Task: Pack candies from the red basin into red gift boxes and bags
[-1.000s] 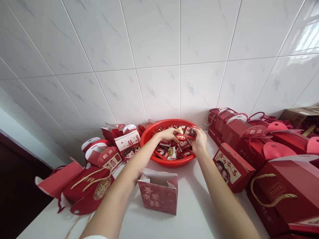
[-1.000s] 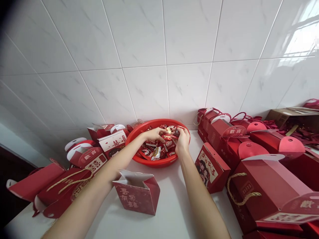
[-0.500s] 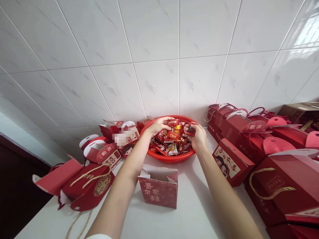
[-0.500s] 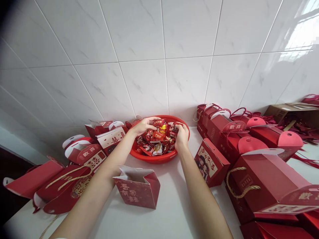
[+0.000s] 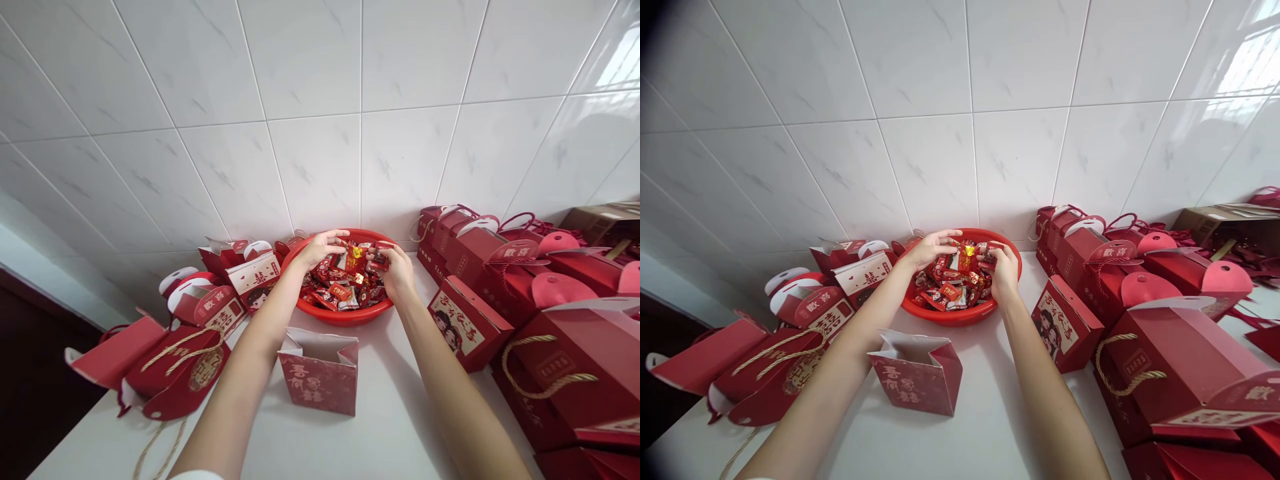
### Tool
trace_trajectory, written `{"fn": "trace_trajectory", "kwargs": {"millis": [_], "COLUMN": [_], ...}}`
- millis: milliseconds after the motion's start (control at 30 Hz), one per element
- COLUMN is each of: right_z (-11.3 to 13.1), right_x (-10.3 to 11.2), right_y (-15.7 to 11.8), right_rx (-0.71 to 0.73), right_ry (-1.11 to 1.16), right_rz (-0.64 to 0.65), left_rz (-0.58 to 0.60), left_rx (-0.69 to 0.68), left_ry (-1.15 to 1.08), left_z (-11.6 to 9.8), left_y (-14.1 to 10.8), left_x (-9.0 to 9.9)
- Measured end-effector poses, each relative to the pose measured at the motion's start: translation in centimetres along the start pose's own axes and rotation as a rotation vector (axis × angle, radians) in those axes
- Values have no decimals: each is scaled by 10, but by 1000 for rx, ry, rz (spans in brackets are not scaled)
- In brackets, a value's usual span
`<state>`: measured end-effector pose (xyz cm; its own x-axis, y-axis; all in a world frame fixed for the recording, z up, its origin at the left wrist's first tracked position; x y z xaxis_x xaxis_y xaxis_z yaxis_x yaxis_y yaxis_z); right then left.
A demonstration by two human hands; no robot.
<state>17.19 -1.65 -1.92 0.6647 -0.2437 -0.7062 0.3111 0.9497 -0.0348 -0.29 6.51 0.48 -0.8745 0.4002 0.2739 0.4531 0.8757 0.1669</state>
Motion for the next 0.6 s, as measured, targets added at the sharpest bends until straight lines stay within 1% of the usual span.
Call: {"fn": "trace_trajectory", "kwargs": {"millis": [233, 433, 600], "right_z": [0, -2, -7], "right_x": [-4, -7, -12], "right_y": [-2, -3, -7], "right_rx": [1, -6, -79], "right_ry": [4, 3, -89], "right_rz": [60, 146, 212], "left_rz": [-102, -119, -99], "left_rx": [-24, -90, -144], "left_ry": [40, 25, 6], "left_z": [2, -2, -5], "left_y": [2, 3, 2], "left_x": [7, 5, -2]}}
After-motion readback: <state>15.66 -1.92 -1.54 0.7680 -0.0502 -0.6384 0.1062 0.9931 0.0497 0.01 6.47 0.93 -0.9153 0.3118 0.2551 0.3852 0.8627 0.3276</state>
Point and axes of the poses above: each hand's wrist, its own y-axis towards the middle knuckle, its own x-axis out of the back of the hand, z = x × y, the point moved 6 cm from there along y, towards the middle knuckle, and after that the axes turned 7 degrees about y, right-handed, at the moved point
